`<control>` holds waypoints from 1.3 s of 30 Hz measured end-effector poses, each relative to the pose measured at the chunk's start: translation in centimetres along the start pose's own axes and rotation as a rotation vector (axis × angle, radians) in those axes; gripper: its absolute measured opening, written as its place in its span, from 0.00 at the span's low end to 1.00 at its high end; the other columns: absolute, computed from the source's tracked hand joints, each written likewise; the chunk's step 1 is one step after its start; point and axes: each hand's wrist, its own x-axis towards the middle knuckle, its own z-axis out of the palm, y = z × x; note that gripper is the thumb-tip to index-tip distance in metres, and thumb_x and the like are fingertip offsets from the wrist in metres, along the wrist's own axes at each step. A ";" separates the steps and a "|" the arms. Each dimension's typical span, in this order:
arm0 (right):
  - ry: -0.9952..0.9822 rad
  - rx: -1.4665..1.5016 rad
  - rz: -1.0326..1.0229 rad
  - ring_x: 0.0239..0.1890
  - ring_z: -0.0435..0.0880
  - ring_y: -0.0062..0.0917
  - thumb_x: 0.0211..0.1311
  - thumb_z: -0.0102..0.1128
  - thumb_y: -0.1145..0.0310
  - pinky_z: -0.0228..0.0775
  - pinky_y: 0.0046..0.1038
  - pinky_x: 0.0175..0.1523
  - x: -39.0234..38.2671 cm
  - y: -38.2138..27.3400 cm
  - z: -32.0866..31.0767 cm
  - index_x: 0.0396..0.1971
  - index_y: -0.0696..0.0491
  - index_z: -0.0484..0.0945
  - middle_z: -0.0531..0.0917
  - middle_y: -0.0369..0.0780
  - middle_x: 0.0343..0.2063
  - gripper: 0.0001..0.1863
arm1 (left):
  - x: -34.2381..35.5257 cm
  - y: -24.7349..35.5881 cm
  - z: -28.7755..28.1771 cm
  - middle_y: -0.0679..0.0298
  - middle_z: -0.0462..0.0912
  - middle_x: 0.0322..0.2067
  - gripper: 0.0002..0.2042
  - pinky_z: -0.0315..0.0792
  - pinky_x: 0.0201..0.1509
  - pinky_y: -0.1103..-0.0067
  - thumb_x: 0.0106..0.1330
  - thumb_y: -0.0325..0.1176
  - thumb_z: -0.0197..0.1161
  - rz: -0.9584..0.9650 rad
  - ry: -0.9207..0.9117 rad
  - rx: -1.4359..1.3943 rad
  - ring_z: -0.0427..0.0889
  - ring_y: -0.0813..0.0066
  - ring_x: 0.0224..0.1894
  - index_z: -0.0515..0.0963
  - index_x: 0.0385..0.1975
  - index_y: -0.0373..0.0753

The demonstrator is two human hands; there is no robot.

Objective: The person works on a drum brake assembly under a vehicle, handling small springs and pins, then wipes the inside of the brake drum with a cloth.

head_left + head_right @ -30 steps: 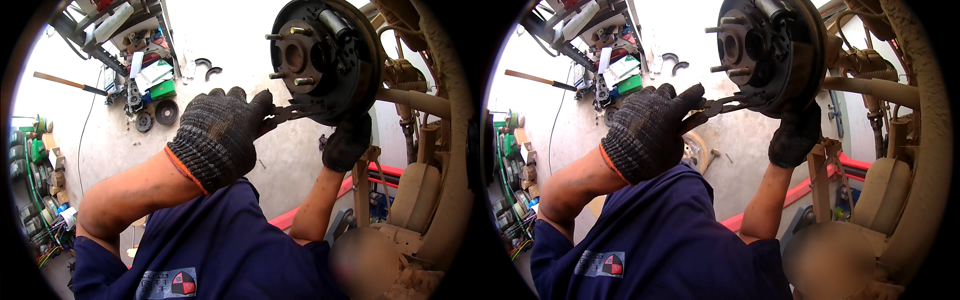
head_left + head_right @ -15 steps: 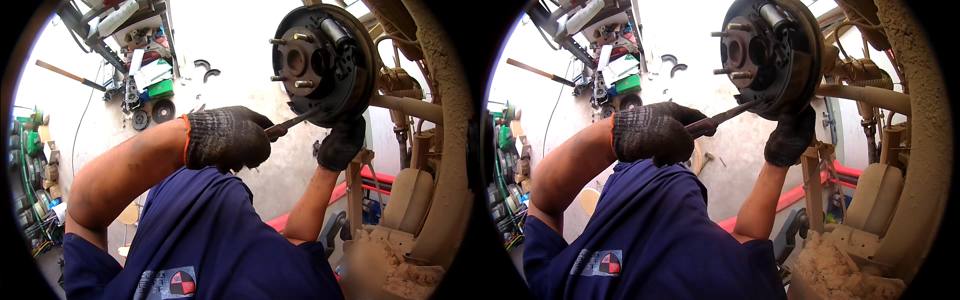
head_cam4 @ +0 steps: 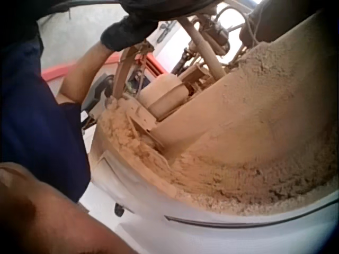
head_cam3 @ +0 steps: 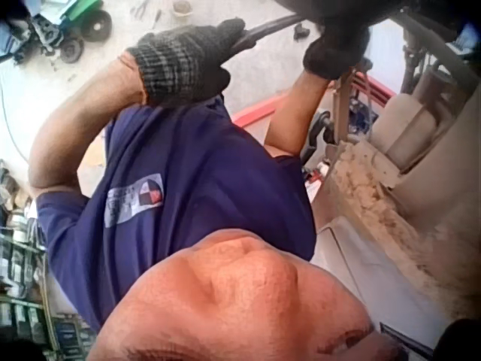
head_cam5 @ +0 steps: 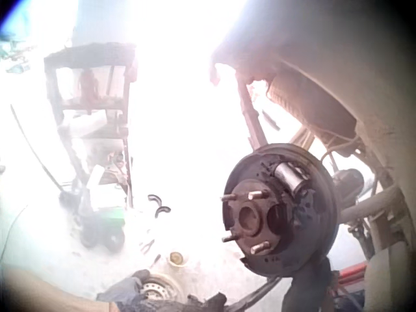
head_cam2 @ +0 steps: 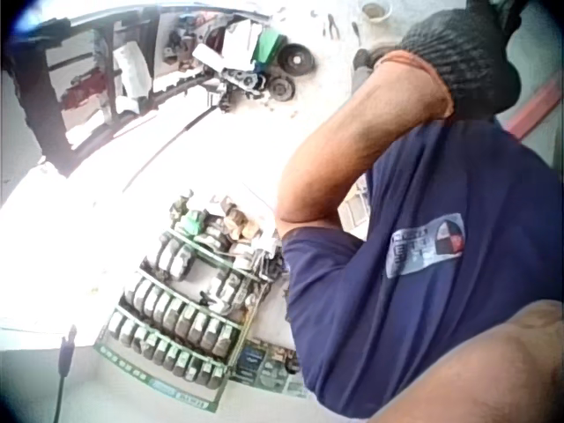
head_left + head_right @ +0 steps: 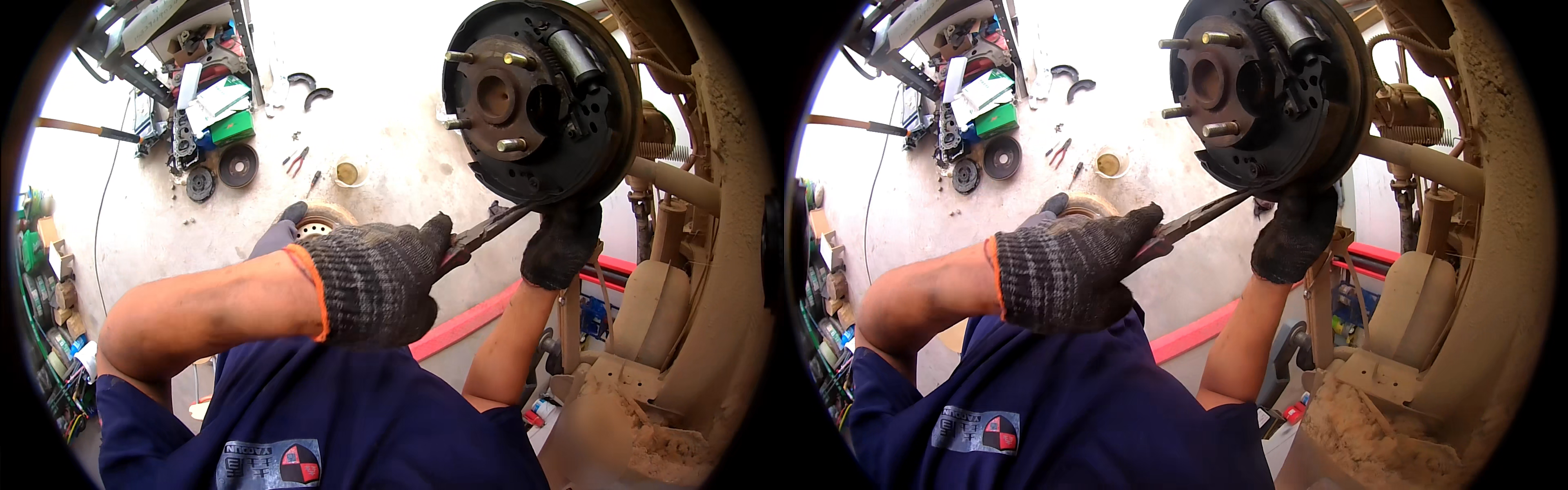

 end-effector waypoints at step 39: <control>-0.084 0.081 0.756 0.22 0.79 0.22 0.68 0.59 0.57 0.71 0.19 0.25 -5.8 -8.1 8.4 0.52 0.64 0.73 0.82 0.44 0.32 0.24 | 5.1 -7.4 -1.2 0.51 0.84 0.37 0.13 0.77 0.47 0.71 0.69 0.28 0.60 0.828 0.427 -0.044 0.85 0.62 0.42 0.76 0.49 0.28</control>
